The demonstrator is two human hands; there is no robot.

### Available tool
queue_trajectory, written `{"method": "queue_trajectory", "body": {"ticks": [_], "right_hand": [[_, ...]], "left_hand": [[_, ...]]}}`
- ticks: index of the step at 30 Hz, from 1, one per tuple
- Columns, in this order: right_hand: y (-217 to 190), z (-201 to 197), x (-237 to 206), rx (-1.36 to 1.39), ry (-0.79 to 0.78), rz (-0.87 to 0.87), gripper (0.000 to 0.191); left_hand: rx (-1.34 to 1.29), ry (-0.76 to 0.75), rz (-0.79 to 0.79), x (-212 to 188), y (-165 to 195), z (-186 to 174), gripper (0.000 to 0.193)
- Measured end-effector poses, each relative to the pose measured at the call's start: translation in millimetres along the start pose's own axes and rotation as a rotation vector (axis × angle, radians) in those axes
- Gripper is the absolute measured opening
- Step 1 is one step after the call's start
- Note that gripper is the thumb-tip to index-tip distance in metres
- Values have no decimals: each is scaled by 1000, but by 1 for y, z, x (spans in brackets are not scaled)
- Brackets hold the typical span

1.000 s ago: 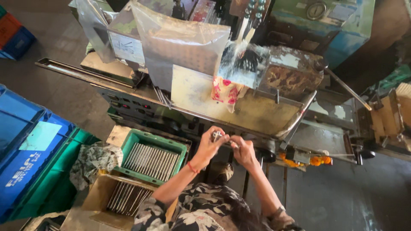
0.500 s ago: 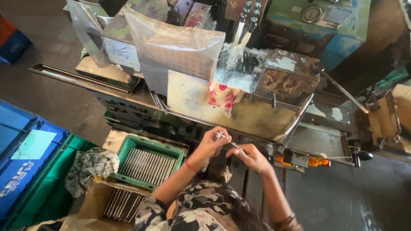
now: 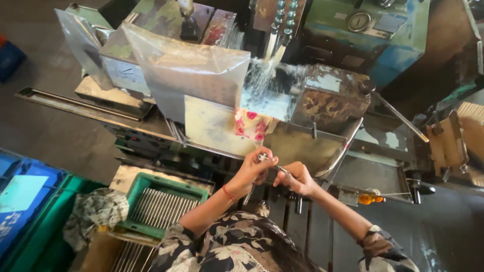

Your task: The person repeatedly picks up metal rods from a green crate, inserts them into a grinding machine, and operates a lever to grind the rod ends. After each cycle, the person removes the rod and places it into a cardboard box. The process is repeated for multiple rods.

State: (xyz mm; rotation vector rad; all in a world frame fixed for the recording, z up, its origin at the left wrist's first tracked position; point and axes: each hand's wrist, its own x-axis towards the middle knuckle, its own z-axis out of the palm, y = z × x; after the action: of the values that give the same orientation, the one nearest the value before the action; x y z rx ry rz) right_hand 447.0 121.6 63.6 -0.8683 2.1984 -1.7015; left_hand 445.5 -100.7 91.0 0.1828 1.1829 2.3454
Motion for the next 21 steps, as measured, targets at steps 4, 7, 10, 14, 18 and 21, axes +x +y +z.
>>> {"method": "queue_trajectory", "body": {"ticks": [4, 7, 10, 14, 18, 21], "right_hand": [[31, -13, 9, 68, 241, 37, 55], [37, -48, 18, 47, 260, -52, 53], [38, -104, 23, -40, 191, -45, 45], [65, -203, 38, -791, 430, -138, 25], [89, -344, -6, -1079, 806, 198, 24], [107, -424, -57, -1246, 896, 879, 48]], "left_hand": [[110, 106, -24, 42, 11, 10, 20], [137, 30, 67, 75, 13, 17, 18], [209, 48, 158, 124, -2, 29, 19], [48, -38, -61, 262, -9, 23, 15], [-11, 211, 40, 384, 20, -9, 14], [-179, 609, 9, 427, 50, -28, 20]]}}
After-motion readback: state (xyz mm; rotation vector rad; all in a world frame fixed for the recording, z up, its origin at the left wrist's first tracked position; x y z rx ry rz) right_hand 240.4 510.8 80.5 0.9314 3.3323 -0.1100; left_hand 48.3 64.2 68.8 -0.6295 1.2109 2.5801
